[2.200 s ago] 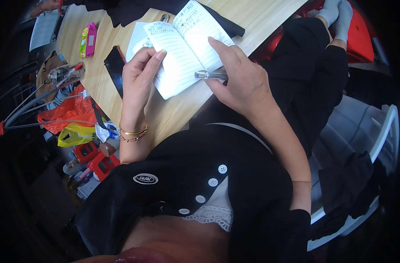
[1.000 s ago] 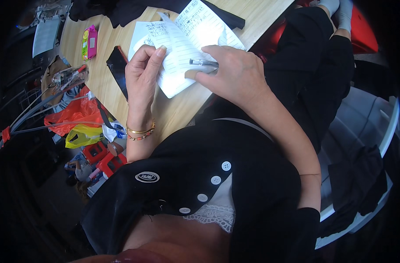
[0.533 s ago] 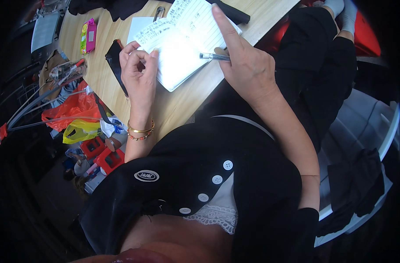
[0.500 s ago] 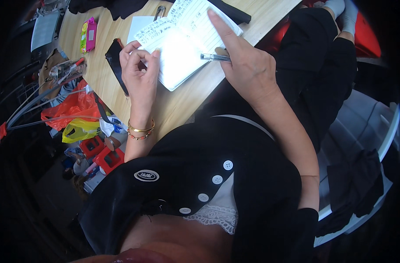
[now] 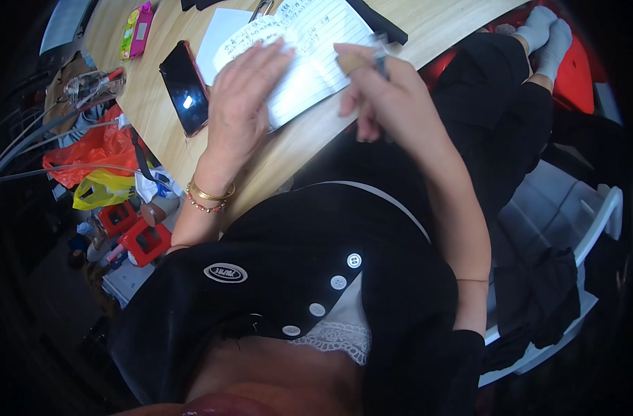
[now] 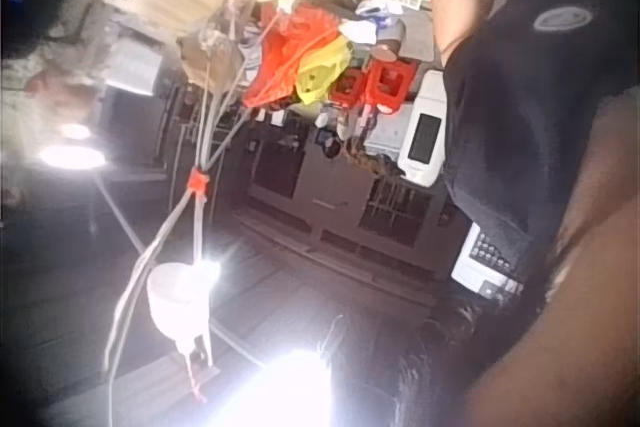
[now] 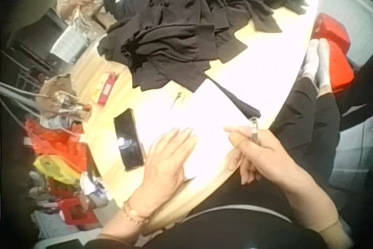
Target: The person flips through a notebook and writes on paper using a pen. Then, the person trims loose threads from black garments using thread snips.
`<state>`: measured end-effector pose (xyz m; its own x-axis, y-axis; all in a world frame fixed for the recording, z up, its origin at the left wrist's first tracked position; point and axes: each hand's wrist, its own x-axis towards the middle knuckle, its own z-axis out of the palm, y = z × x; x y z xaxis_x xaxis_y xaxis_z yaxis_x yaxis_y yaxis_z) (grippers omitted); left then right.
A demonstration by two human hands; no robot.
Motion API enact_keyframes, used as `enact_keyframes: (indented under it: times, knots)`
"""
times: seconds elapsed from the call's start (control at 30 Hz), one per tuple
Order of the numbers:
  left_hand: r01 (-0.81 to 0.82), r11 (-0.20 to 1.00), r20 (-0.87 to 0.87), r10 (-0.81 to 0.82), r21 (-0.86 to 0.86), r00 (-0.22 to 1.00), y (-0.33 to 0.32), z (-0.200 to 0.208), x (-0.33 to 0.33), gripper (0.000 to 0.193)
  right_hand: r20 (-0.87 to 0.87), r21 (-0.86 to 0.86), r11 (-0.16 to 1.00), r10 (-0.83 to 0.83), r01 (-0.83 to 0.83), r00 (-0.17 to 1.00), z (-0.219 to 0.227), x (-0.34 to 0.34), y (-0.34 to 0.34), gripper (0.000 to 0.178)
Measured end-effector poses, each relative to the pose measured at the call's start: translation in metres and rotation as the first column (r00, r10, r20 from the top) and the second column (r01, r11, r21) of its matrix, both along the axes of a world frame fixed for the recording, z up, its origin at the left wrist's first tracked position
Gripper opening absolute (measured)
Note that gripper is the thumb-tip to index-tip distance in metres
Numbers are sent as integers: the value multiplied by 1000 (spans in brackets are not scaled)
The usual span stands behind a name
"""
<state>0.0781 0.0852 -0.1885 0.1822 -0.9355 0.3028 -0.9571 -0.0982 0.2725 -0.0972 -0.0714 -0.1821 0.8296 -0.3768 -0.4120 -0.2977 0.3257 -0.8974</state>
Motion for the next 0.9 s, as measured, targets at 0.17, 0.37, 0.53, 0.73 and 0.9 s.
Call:
enact_keyframes:
  times: [0.17, 0.37, 0.53, 0.73, 0.9]
  knots:
    - [54, 998, -8, -53, 46, 999, 7, -15, 1, 42, 311, 646, 762, -316, 44, 896, -11, 15, -9, 62]
    - [-18, 997, -59, 22, 81, 998, 4, -15, -14, 45, 346, 728, 685, -393, 21, 852, -16, 25, -2, 74]
    - [-110, 992, 20, 109, 68, 994, -10, -21, -28, 55, 352, 602, 790, -391, 114, 851, -21, 32, -6, 77]
    - [-102, 985, 85, 91, 141, 992, -9, -26, -28, 52, 477, 403, 914, -158, -55, 865, -26, 29, -22, 73]
    - [-61, 988, 51, 55, 144, 997, -10, -33, -26, 51, 264, 137, 920, -392, 368, 881, -2, 57, -1, 57]
